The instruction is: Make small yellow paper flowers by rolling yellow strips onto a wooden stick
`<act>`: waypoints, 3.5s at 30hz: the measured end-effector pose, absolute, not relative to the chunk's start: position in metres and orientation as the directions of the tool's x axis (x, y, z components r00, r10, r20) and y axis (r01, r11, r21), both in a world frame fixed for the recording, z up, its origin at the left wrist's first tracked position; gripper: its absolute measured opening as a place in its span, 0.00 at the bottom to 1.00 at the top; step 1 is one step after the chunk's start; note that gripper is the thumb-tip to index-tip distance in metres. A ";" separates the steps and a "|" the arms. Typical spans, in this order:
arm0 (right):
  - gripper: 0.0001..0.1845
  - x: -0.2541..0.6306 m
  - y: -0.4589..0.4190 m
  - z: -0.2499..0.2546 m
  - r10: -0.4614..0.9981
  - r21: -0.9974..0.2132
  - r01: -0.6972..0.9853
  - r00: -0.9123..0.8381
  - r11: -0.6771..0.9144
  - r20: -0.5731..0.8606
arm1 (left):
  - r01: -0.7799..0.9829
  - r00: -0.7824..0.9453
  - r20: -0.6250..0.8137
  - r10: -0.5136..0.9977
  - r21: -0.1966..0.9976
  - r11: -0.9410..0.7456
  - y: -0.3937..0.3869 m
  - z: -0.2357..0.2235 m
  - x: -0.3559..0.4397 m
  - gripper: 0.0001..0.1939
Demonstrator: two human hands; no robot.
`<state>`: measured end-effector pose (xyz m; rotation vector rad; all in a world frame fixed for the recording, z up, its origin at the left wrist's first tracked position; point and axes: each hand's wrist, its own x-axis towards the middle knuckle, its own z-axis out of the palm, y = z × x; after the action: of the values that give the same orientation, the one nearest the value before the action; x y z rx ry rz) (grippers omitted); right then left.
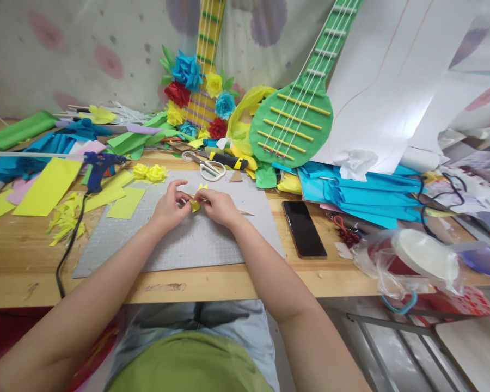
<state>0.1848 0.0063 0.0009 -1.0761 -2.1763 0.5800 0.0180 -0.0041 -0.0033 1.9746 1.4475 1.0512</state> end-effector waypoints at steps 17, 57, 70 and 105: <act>0.09 0.185 0.006 0.001 0.869 -0.662 0.573 -0.406 0.483 0.283 | 0.118 0.123 0.033 0.992 0.992 -0.048 0.004 -0.013 0.015 0.32; 0.13 0.184 0.001 0.010 0.862 -0.412 0.763 -0.384 0.499 0.332 | 0.614 0.299 0.245 0.922 0.691 -0.383 -0.006 -0.002 0.010 0.29; 0.17 0.179 0.008 0.005 0.983 -0.711 0.689 -0.182 0.138 0.015 | 0.741 0.415 0.461 0.785 0.329 -0.585 -0.007 0.002 0.010 0.06; 0.06 0.176 0.003 0.003 0.850 -0.447 0.723 -0.464 0.527 0.250 | 0.761 0.376 0.386 0.842 0.390 -0.519 0.002 -0.003 0.005 0.11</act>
<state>0.1764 0.0030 0.0028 -1.2846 -2.3275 0.3862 0.0055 0.0024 -0.0034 2.4812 1.4562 0.8313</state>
